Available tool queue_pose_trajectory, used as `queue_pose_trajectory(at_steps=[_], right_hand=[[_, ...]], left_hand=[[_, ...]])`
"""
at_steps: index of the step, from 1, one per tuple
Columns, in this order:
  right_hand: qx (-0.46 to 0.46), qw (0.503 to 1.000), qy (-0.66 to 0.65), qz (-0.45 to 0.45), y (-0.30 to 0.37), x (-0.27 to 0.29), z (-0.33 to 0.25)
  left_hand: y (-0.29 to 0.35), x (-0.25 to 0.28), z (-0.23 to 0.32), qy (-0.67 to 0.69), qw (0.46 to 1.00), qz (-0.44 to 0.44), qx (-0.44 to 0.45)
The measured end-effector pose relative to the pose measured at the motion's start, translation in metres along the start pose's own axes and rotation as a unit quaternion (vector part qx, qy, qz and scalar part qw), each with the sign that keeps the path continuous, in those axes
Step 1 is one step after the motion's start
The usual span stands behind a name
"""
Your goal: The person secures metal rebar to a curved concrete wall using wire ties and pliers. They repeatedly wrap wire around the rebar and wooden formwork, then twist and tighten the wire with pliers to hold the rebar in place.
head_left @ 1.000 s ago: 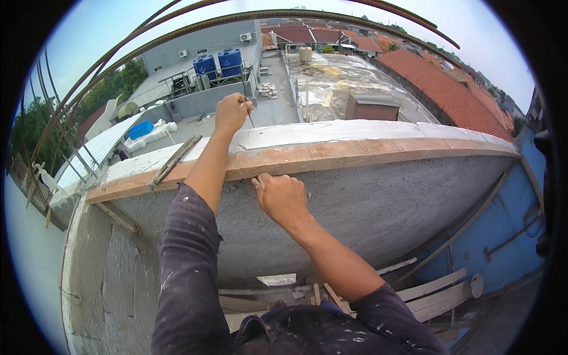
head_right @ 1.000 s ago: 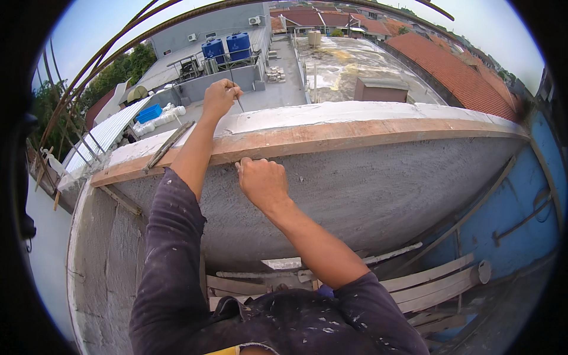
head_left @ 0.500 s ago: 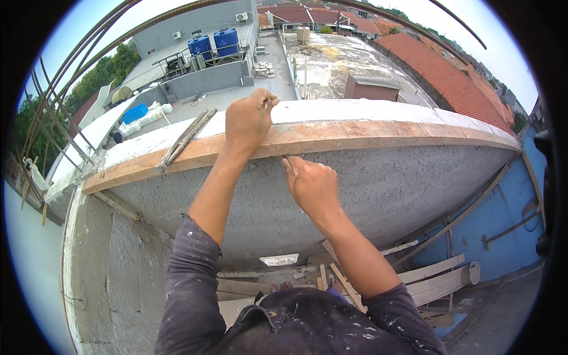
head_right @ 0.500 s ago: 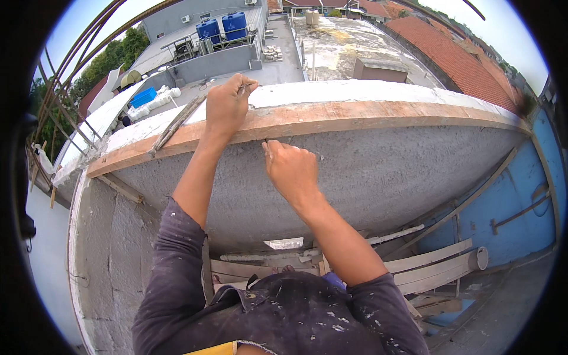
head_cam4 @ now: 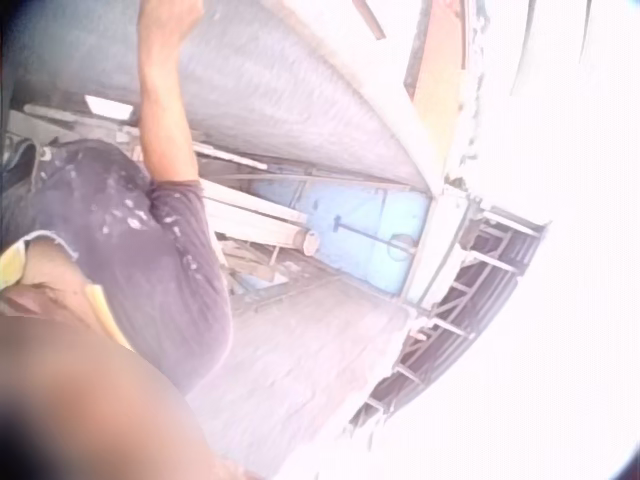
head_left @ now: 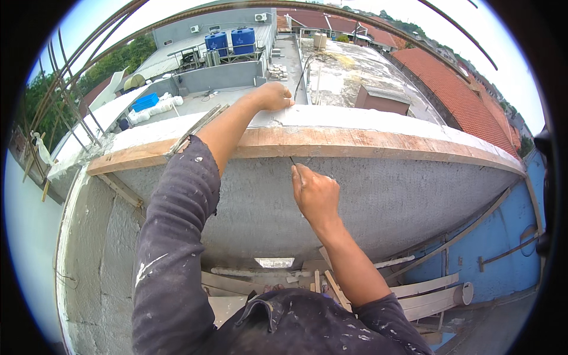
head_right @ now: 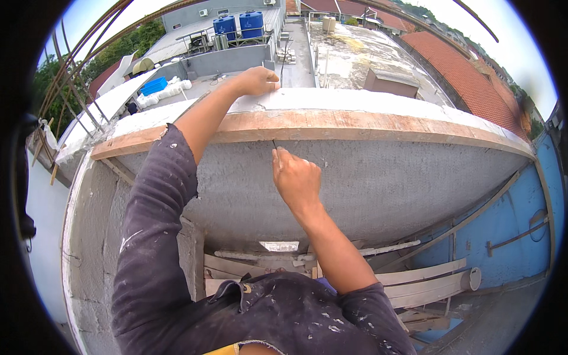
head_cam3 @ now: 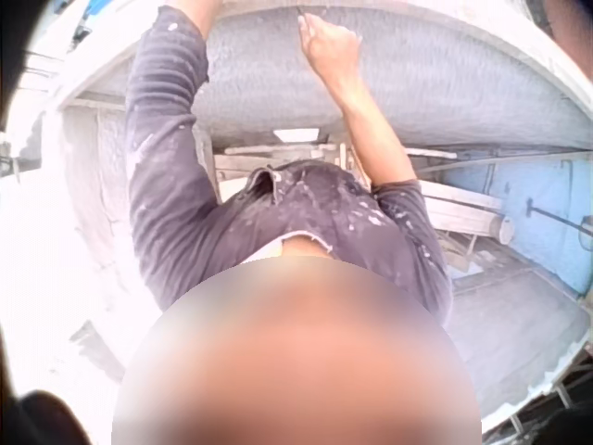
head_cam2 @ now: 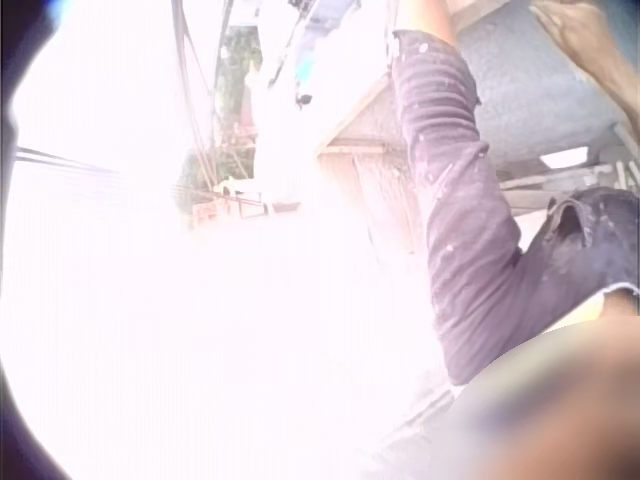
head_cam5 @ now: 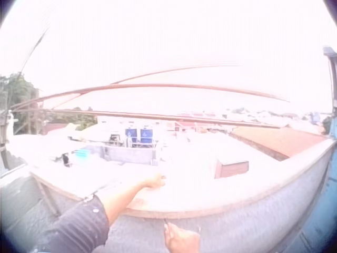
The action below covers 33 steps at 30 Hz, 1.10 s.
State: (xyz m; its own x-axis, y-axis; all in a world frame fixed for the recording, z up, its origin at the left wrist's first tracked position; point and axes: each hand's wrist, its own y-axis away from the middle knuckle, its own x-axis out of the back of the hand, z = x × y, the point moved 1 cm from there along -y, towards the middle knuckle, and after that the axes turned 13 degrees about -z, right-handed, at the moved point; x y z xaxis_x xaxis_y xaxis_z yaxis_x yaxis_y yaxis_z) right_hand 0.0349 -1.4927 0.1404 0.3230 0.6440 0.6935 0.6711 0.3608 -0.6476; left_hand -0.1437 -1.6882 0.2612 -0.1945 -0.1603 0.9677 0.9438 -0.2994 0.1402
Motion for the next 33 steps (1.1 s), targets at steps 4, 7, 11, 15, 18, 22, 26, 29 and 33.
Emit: queue_pose_trajectory(at_steps=[4,7,11,15,18,22,26,29,33], right_hand=[[0.007,1.000,0.007,-0.028,-0.002,0.006,0.003],[-0.011,0.997,0.007,-0.078,-0.004,0.012,0.007],[-0.001,0.997,0.014,-0.070,-0.010,0.014,0.008],[-0.008,0.996,0.023,-0.091,-0.019,0.006,0.004],[-0.013,0.996,0.032,-0.087,-0.022,0.004,0.002],[-0.042,0.991,0.030,-0.125,-0.024,0.009,0.004],[-0.024,0.993,0.026,-0.116,-0.025,0.012,0.004],[-0.042,0.991,0.006,-0.124,-0.025,0.010,0.002],[-0.057,0.989,-0.011,-0.133,-0.024,0.006,0.000]], left_hand=[[-0.020,-0.008,-0.015,0.107,0.993,-0.050,0.001],[-0.030,-0.017,-0.024,0.138,0.990,-0.014,-0.014],[-0.048,-0.025,-0.036,0.144,0.987,0.066,-0.009],[-0.049,-0.032,-0.040,0.193,0.970,0.148,0.016],[-0.032,-0.028,-0.026,0.246,0.953,0.176,-0.016],[0.014,-0.008,0.007,0.109,0.964,0.231,-0.074],[0.074,-0.019,0.032,-0.022,0.961,0.258,-0.095],[0.112,-0.046,0.039,-0.021,0.941,0.307,-0.139],[0.132,-0.073,0.046,-0.008,0.936,0.319,-0.150]])
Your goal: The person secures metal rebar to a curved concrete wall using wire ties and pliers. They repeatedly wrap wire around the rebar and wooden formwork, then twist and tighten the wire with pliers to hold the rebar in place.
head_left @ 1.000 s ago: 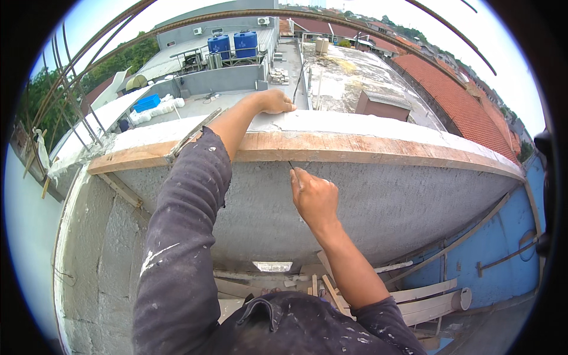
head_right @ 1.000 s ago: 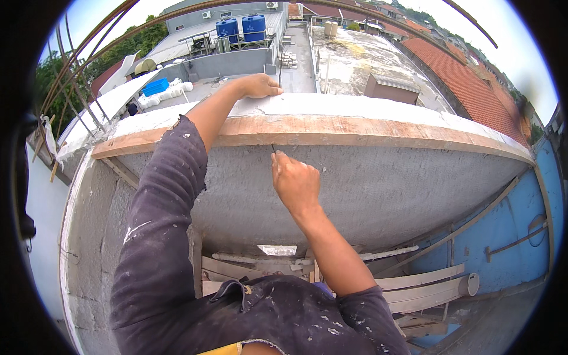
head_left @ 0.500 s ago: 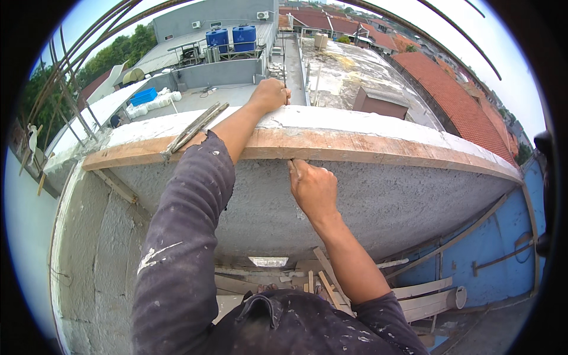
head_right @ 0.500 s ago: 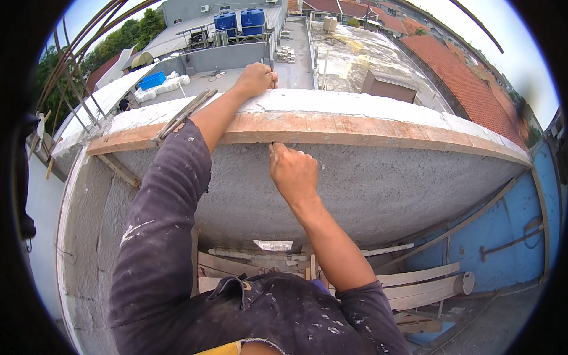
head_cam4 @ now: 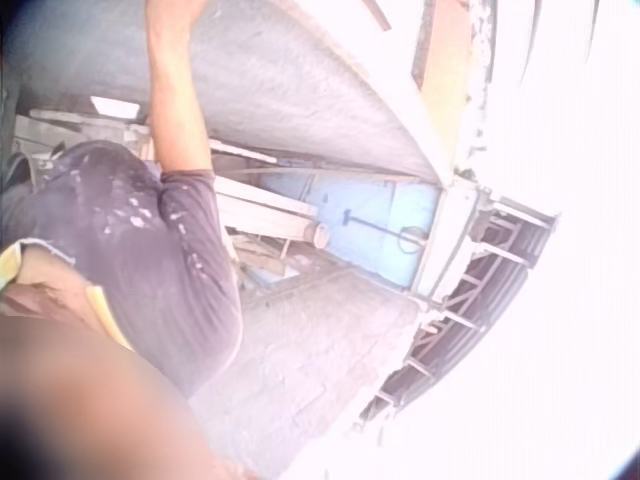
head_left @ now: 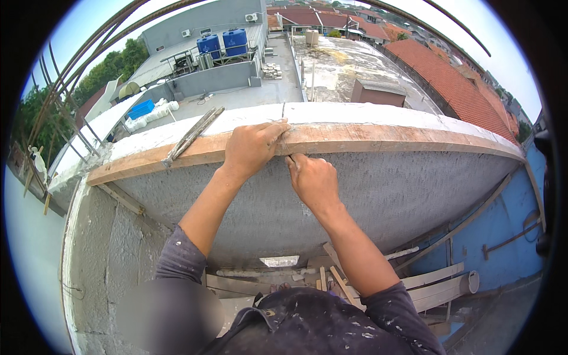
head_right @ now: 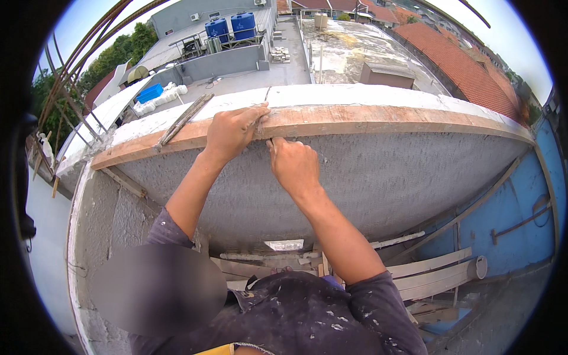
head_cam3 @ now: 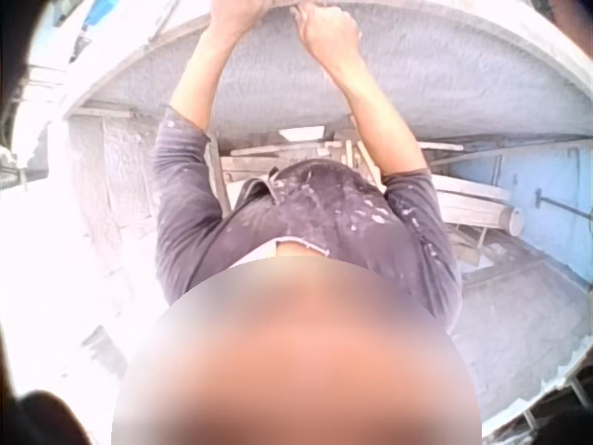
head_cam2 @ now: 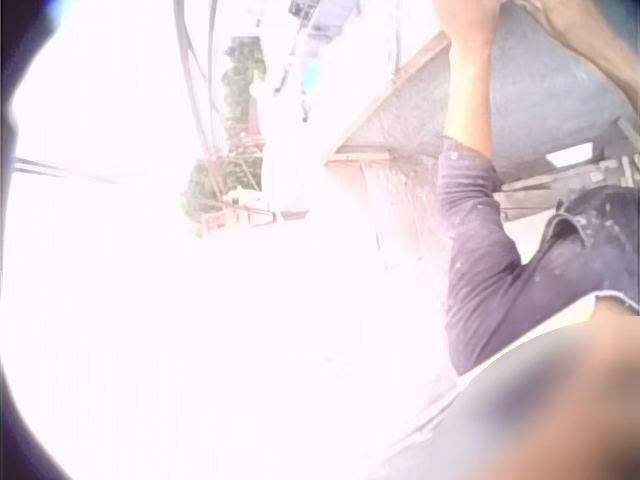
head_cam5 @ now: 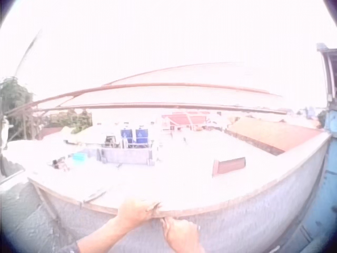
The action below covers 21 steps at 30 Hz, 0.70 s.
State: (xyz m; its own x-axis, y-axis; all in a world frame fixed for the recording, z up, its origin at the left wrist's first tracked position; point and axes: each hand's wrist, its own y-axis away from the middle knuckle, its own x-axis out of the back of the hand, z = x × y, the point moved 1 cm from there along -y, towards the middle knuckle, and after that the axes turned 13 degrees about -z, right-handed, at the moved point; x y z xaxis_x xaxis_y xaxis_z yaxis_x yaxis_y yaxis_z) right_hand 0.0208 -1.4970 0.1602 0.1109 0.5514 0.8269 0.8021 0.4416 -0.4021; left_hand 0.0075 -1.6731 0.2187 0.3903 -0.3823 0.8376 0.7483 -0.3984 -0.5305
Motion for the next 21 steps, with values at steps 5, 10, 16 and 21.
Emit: queue_pose_trajectory(at_steps=[5,10,16,21], right_hand=[[-0.009,1.000,-0.007,0.000,0.004,0.005,-0.003],[0.048,0.994,0.016,0.097,0.010,0.009,-0.001],[0.065,0.993,0.022,0.099,0.008,-0.002,-0.012],[0.054,0.998,0.018,0.008,0.003,0.031,-0.025]], left_hand=[[0.012,-0.002,-0.001,0.008,0.999,0.009,-0.039],[0.021,-0.002,-0.001,-0.075,0.990,-0.006,-0.121],[0.032,-0.015,0.005,-0.180,0.976,0.062,-0.107],[0.030,-0.038,0.000,-0.182,0.964,0.172,-0.091]])
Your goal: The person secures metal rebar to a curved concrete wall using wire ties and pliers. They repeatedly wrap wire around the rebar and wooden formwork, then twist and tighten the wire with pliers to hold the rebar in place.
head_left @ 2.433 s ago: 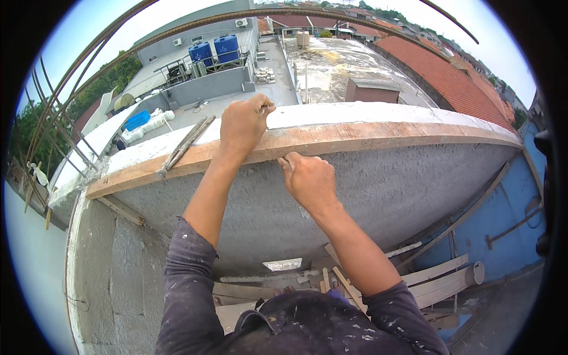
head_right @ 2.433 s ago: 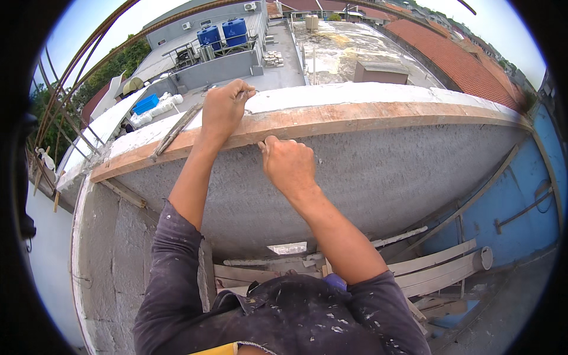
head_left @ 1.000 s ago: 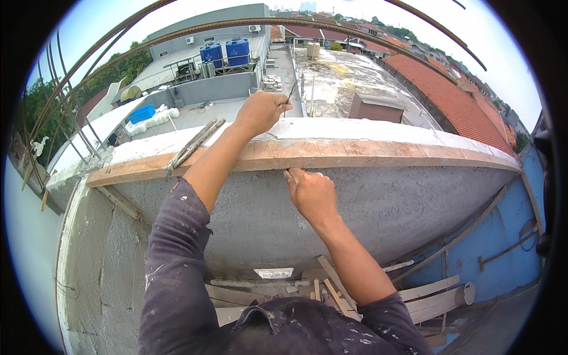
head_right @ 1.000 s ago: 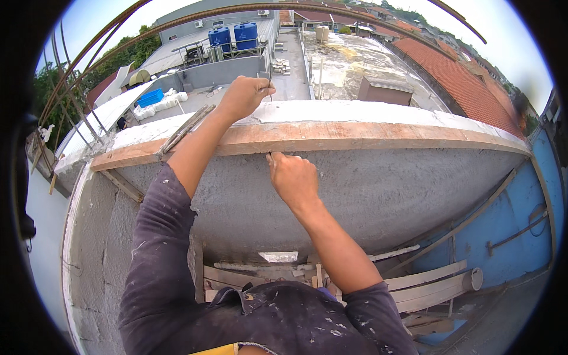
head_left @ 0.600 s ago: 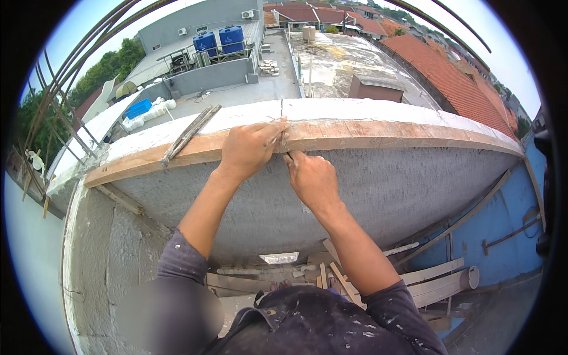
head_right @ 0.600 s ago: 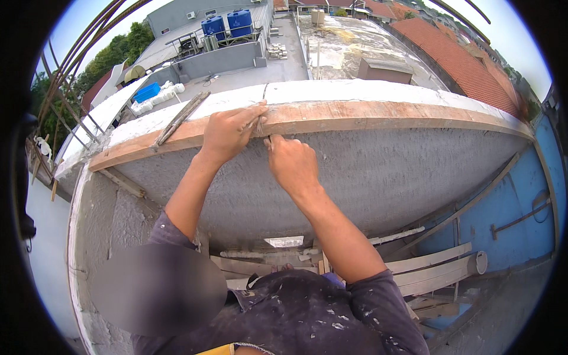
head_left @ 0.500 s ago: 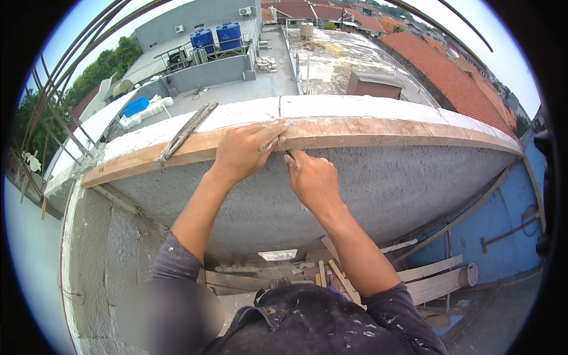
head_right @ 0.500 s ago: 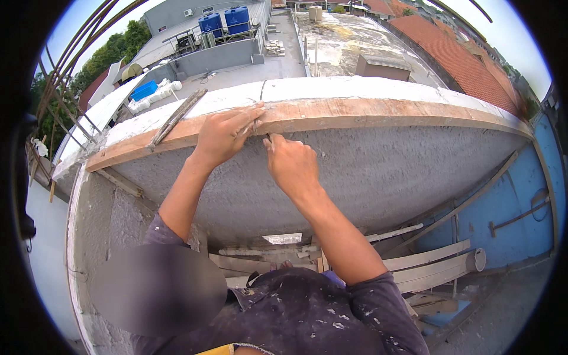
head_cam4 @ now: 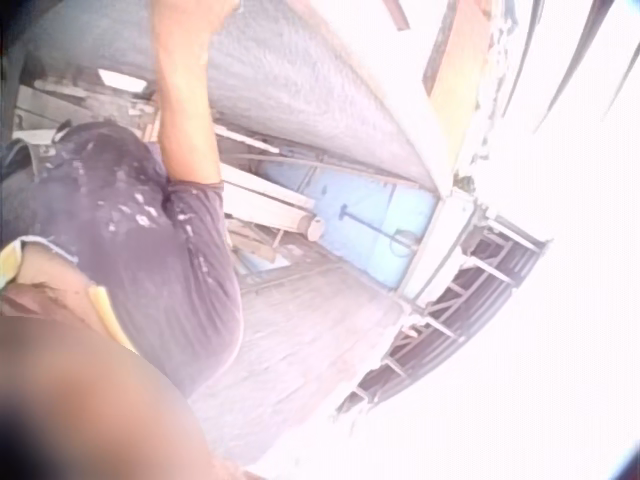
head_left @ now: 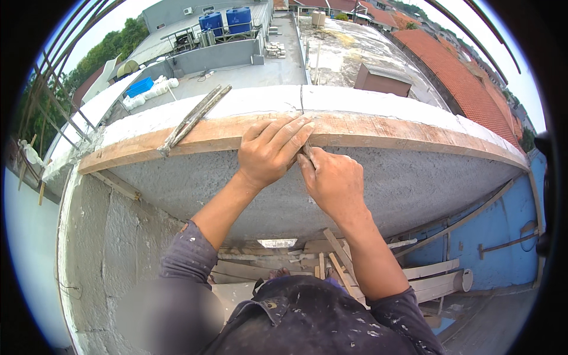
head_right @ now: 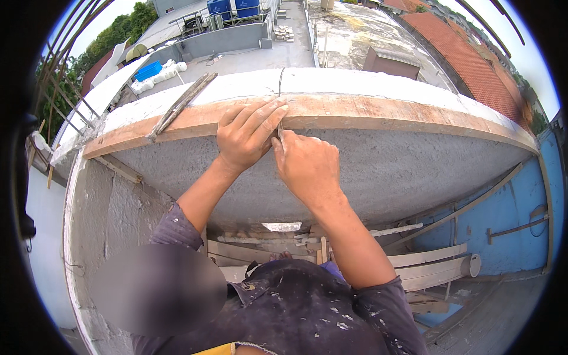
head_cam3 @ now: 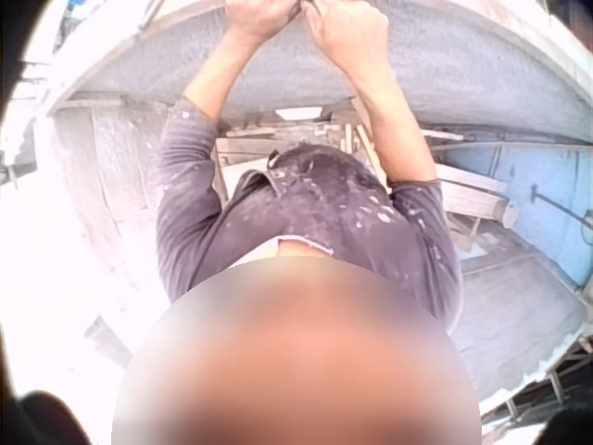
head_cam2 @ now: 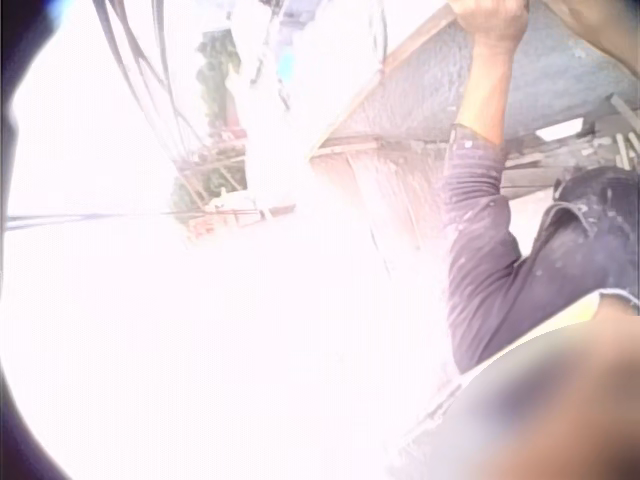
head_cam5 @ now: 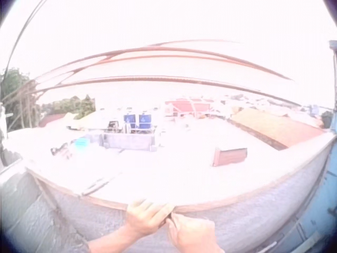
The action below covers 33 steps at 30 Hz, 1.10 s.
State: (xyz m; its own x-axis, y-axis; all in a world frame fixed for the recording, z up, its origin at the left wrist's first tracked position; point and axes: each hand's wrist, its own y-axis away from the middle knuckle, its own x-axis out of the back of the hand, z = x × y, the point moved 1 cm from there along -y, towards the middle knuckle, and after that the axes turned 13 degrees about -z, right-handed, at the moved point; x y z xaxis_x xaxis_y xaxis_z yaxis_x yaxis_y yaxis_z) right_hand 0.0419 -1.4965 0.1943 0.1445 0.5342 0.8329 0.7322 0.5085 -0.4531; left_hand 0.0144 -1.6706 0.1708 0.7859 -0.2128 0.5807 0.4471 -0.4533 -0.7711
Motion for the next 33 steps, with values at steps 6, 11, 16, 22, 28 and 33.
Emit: queue_pose_trajectory(at_steps=[6,11,16,22,28,33], right_hand=[[-0.097,0.972,-0.213,-0.006,-0.010,0.024,-0.006],[-0.136,0.949,-0.283,0.022,-0.006,0.000,-0.001],[-0.103,0.933,-0.338,0.069,0.001,-0.029,0.016],[0.032,0.983,-0.062,0.169,-0.002,-0.040,0.018],[0.095,0.987,0.119,0.040,0.000,-0.008,0.009],[0.087,0.974,0.203,-0.044,-0.011,0.003,0.009]], left_hand=[[0.002,-0.004,-0.002,0.033,0.999,0.009,0.003],[-0.001,0.001,-0.006,0.047,0.999,0.014,-0.017],[-0.003,0.005,-0.014,0.088,0.995,-0.014,-0.041],[-0.005,0.006,-0.018,0.102,0.993,-0.016,-0.054],[-0.002,0.003,-0.018,0.102,0.993,0.001,-0.052],[-0.002,0.000,-0.017,0.105,0.993,0.014,-0.050]])
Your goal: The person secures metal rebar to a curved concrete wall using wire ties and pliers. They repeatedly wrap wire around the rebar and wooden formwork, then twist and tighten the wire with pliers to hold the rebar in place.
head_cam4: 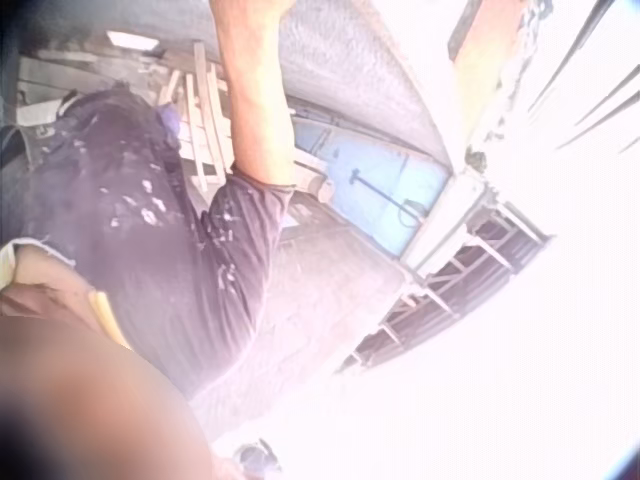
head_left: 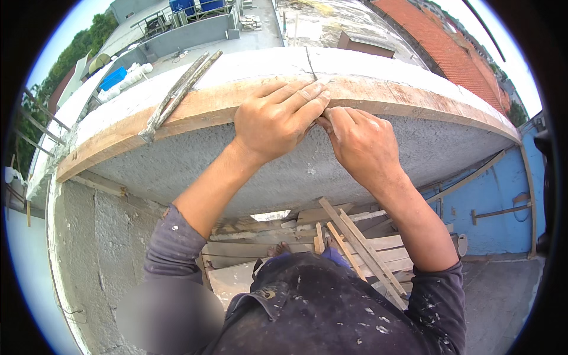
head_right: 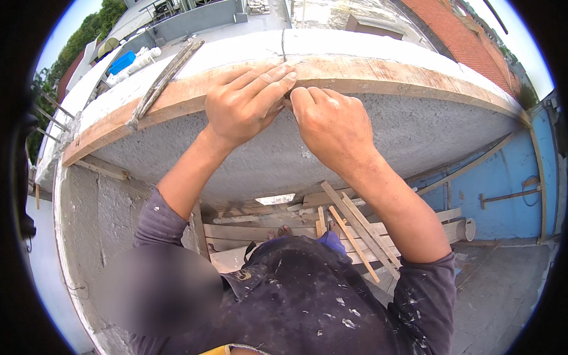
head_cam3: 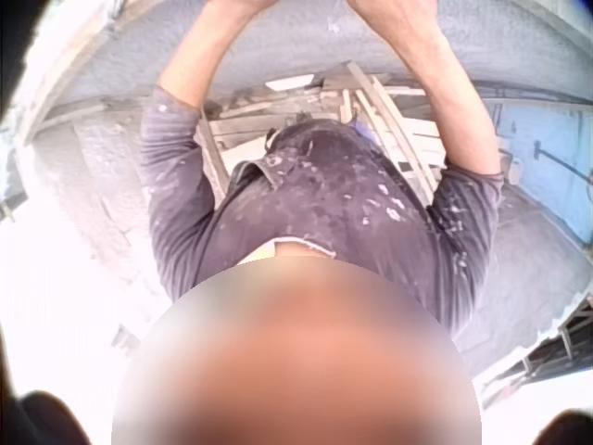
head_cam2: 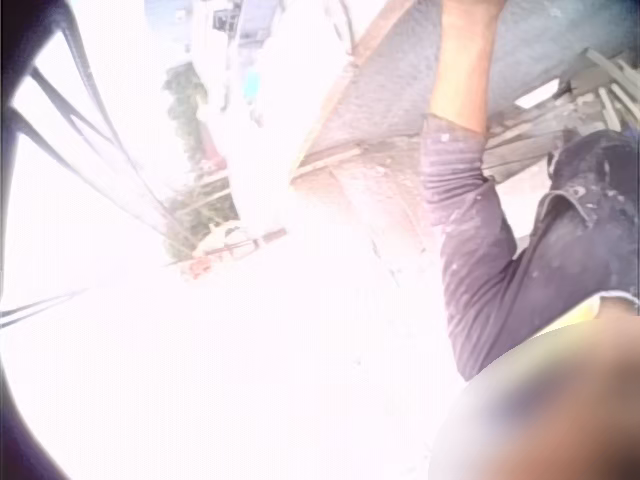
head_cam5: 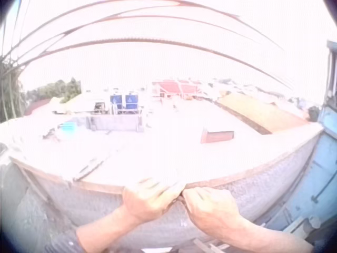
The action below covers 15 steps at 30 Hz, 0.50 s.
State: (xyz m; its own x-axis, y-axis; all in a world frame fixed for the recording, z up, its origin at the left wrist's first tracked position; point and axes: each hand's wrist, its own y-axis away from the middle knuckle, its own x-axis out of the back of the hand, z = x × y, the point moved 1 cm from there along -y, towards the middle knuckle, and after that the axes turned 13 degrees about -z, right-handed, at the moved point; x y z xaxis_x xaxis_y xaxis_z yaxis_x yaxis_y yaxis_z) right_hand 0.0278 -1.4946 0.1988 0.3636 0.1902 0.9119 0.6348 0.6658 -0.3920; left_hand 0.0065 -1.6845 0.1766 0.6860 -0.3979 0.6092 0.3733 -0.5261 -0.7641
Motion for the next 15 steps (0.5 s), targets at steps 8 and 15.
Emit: queue_pose_trajectory(at_steps=[8,15], right_hand=[[-0.077,0.991,-0.107,0.002,-0.009,-0.003,-0.006],[-0.282,0.681,-0.669,0.089,0.001,-0.032,-0.031]], left_hand=[[-0.002,0.009,-0.005,-0.048,0.998,-0.039,-0.016],[-0.003,0.005,-0.003,-0.075,0.995,-0.046,0.043]])
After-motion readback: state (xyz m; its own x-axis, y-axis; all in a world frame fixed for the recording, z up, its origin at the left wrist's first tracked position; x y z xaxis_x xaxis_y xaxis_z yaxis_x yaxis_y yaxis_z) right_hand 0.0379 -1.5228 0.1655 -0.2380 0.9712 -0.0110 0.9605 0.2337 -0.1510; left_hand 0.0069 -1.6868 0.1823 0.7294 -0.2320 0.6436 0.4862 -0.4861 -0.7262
